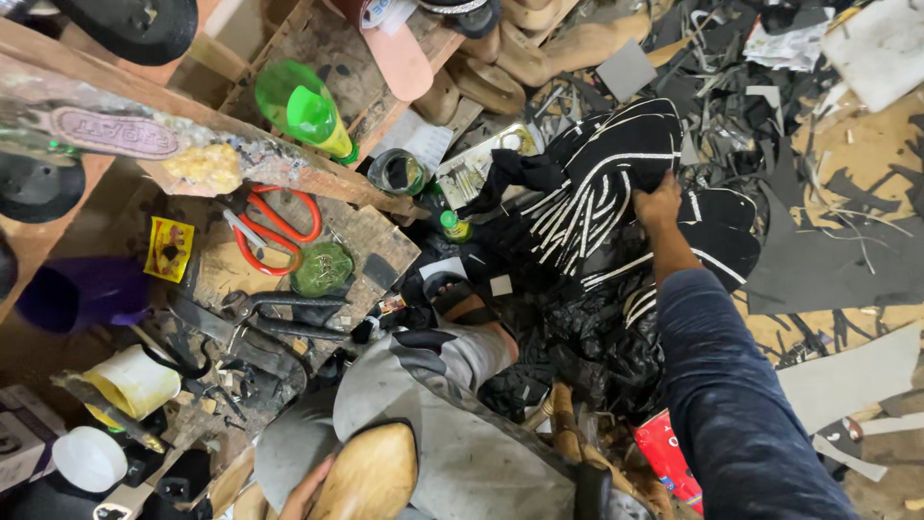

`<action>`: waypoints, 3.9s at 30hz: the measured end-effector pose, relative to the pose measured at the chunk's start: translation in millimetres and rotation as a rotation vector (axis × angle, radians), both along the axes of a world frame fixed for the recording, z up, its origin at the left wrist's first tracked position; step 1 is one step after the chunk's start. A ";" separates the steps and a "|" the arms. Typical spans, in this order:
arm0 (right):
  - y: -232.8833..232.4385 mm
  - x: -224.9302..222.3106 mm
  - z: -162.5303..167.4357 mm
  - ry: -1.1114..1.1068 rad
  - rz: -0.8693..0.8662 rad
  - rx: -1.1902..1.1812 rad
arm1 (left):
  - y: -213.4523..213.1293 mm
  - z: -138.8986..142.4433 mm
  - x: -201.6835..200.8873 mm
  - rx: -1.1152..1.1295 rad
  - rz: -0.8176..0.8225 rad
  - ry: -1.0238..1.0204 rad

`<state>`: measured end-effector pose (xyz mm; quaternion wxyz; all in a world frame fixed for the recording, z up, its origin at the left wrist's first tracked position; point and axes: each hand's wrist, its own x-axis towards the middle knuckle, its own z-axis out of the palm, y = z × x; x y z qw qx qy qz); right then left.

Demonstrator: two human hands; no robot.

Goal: The person assembles a black shoe by inserting a wooden shoe last into the upper, then uses a hammer to tap and secure the shoe last and upper together. The person handles the shoe and last repeatedly, adjusting and tapping until the assembly is complete.

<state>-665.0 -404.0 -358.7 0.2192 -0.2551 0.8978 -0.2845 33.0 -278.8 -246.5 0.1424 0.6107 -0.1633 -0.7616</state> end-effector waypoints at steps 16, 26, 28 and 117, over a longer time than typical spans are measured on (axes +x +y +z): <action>137.5 -24.4 -44.1 -0.003 -0.719 0.670 | 22.6 -4.3 34.6 -0.340 -0.257 0.116; 189.7 -4.2 -28.7 0.083 -0.591 0.065 | 22.2 2.8 33.8 -0.380 -0.284 0.163; 196.5 -7.5 -23.4 -0.367 -0.761 -0.170 | 20.6 1.6 30.4 -0.025 0.029 0.008; 221.3 263.0 312.7 -1.181 0.480 -0.482 | 125.8 273.0 -93.2 -0.722 0.198 0.035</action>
